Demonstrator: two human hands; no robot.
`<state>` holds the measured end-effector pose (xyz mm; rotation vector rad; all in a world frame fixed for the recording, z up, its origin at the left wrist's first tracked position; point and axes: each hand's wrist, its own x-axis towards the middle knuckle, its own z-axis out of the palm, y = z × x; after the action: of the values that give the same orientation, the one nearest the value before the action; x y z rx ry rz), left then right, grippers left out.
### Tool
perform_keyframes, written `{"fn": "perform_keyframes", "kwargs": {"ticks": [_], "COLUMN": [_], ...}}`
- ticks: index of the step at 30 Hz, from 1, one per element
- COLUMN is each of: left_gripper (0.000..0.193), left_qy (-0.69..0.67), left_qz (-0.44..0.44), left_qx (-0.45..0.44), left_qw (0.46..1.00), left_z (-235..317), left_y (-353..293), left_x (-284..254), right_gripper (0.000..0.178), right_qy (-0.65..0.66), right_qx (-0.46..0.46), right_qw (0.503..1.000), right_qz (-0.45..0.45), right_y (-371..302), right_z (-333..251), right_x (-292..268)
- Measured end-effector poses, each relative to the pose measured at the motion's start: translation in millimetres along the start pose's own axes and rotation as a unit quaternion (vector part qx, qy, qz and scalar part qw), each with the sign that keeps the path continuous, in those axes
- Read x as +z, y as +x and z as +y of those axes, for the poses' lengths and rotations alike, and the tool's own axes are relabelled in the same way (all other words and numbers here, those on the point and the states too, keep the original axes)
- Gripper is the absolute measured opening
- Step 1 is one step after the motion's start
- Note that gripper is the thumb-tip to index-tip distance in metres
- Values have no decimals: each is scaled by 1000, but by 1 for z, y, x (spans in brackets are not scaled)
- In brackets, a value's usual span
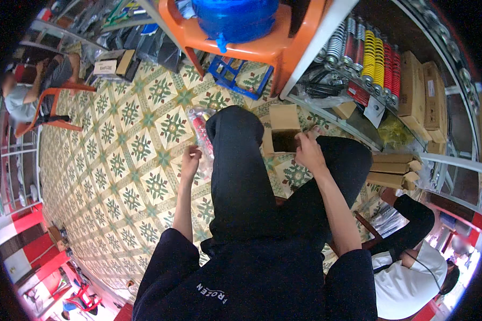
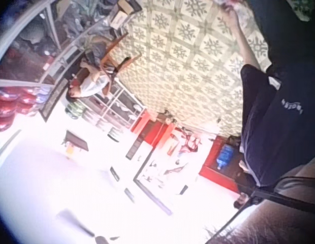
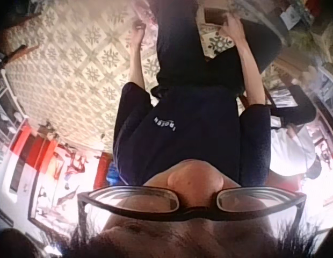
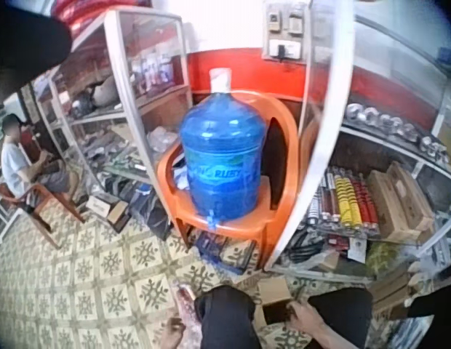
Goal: The person wraps motorcycle shock absorbers in bubble wrap and places them into cardboard boxes, then stacks the filled boxes on a shelf.
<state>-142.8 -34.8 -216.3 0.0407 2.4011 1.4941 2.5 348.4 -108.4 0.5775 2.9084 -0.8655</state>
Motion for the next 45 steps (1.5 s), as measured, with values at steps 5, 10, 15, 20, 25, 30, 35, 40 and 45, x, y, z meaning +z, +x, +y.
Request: {"fn": "perform_keyframes", "kwargs": {"ticks": [5, 10, 15, 20, 25, 30, 35, 40, 45], "left_gripper": [36, 35, 43, 70, 68, 62, 61, 33, 31], "left_qy": [-33, -4, 45, 132, 177, 185, 166, -182, -365], "left_qz": [-104, -153, -168, -139, -45, -55, 1, 85, 63], "left_qx": [-263, -377, -365, -309, -284, -315, -346, -387, -340], "left_qw": [959, 913, 915, 932, 941, 929, 923, 900, 864], "left_z": [-126, -219, -228, -239, -210, -194, -193, -214, -176], "left_y": [-16, -26, -9, 19, 36, 48, 46, 40, 29], "left_x": [25, 18, 50, 98, 128, 125, 133, 122, 85], "right_gripper": [44, 70, 49, 52, 42, 46, 48, 49, 47], "right_qy": [-35, -84, -70, -77, -49, -78, -72, -50, -34], "right_qx": [37, 110, 112, 82, 101, 75, 61, 87, 79], "right_qw": [997, 968, 982, 986, 985, 983, 990, 989, 992], "right_qz": [-66, -210, -134, -122, -133, -151, -109, -113, -87], "right_y": [-10, -24, -28, -18, -10, -13, -24, -12, -16], "right_z": [13, 19, 16, 32, 22, 24, 26, 17, 20], "right_x": [32, 59, 59, 68, 65, 64, 65, 66, 68]}}
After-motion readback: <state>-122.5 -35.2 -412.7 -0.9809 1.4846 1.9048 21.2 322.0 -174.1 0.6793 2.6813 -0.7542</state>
